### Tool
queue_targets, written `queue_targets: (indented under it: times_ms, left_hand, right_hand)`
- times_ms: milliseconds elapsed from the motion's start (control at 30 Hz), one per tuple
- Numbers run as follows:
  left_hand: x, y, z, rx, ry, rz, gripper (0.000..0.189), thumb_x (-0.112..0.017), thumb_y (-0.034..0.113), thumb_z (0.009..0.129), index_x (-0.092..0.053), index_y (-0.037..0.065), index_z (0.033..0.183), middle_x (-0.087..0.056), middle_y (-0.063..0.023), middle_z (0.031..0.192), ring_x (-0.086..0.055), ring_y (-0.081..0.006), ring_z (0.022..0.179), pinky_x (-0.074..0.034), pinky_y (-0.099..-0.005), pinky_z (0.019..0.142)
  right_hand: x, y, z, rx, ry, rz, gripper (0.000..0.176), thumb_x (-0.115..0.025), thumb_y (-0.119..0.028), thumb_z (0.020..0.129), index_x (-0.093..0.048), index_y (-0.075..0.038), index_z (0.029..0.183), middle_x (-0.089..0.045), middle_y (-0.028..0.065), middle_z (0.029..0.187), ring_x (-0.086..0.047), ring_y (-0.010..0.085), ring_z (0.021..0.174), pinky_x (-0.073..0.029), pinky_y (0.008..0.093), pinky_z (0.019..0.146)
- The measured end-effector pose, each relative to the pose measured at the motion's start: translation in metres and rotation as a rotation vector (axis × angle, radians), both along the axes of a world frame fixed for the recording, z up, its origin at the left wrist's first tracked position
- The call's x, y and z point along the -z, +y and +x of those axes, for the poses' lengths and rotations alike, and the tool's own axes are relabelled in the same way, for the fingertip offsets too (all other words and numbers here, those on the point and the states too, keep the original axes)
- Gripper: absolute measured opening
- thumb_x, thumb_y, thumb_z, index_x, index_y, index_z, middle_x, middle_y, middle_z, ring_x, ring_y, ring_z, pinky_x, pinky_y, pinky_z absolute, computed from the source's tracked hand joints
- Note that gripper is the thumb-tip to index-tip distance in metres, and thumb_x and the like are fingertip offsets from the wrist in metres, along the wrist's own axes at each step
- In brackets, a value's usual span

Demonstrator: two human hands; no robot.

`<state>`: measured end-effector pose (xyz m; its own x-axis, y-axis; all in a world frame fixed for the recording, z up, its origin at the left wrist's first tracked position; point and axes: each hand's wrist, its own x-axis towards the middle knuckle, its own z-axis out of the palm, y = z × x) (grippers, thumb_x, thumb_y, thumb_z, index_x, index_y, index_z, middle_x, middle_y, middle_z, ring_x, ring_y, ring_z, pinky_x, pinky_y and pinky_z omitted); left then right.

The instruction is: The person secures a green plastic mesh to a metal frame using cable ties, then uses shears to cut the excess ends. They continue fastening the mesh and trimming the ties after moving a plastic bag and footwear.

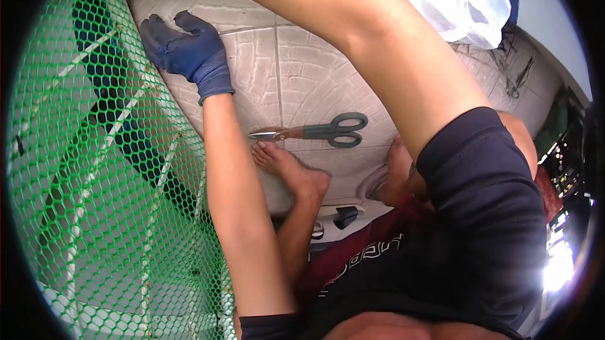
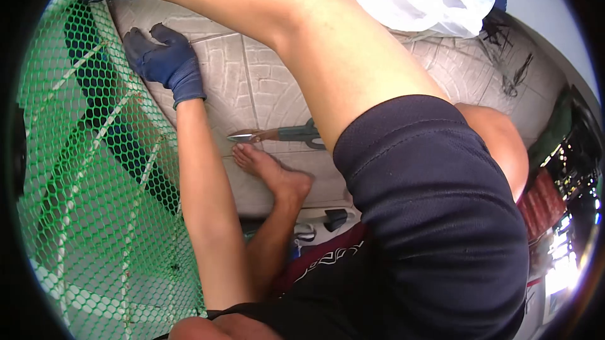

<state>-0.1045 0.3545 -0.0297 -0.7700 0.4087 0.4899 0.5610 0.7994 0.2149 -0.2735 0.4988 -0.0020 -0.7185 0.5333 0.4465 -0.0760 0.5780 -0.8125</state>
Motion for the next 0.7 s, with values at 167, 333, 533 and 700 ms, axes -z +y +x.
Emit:
queue_targets:
  times_ms: [167,333,533,700]
  left_hand:
    - [0.008,-0.005,-0.002,0.038,0.056,-0.054,0.040,-0.056,0.022,0.090,-0.057,-0.009,0.114,-0.057,-0.0302,0.120,-0.056,-0.0450,0.111,-0.044,-0.0550,0.096]
    - [0.007,-0.002,0.000,0.040,0.083,-0.094,0.041,-0.055,0.022,0.090,-0.059,-0.012,0.113,-0.059,-0.0311,0.118,-0.057,-0.0447,0.109,-0.044,-0.0530,0.097]
    - [0.006,-0.001,-0.001,0.034,0.060,-0.110,0.042,-0.055,0.022,0.088,-0.061,-0.014,0.108,-0.061,-0.0312,0.116,-0.059,-0.0440,0.108,-0.044,-0.0509,0.099]
    - [0.003,0.000,0.001,0.030,0.034,-0.114,0.045,-0.055,0.023,0.089,-0.059,-0.015,0.114,-0.060,-0.0327,0.120,-0.057,-0.0460,0.112,-0.042,-0.0515,0.101]
  right_hand:
    - [0.021,-0.001,-0.030,0.019,-0.146,-0.042,0.028,-0.054,-0.022,0.083,-0.073,-0.001,0.084,-0.071,0.0229,0.089,-0.070,0.0375,0.083,-0.054,0.0430,0.076]
    - [0.016,0.009,-0.022,-0.050,-0.135,-0.197,0.029,-0.054,-0.025,0.083,-0.073,-0.004,0.089,-0.071,0.0210,0.093,-0.069,0.0366,0.088,-0.053,0.0440,0.079]
    - [0.025,0.012,-0.051,-0.393,-0.320,0.139,0.035,-0.054,-0.029,0.087,-0.073,-0.010,0.109,-0.071,0.0137,0.107,-0.067,0.0313,0.101,-0.050,0.0440,0.088]
    - [0.045,0.022,-0.065,-0.506,-0.229,0.062,0.040,-0.055,-0.042,0.090,-0.072,-0.017,0.116,-0.071,0.0100,0.112,-0.065,0.0272,0.109,-0.047,0.0409,0.094]
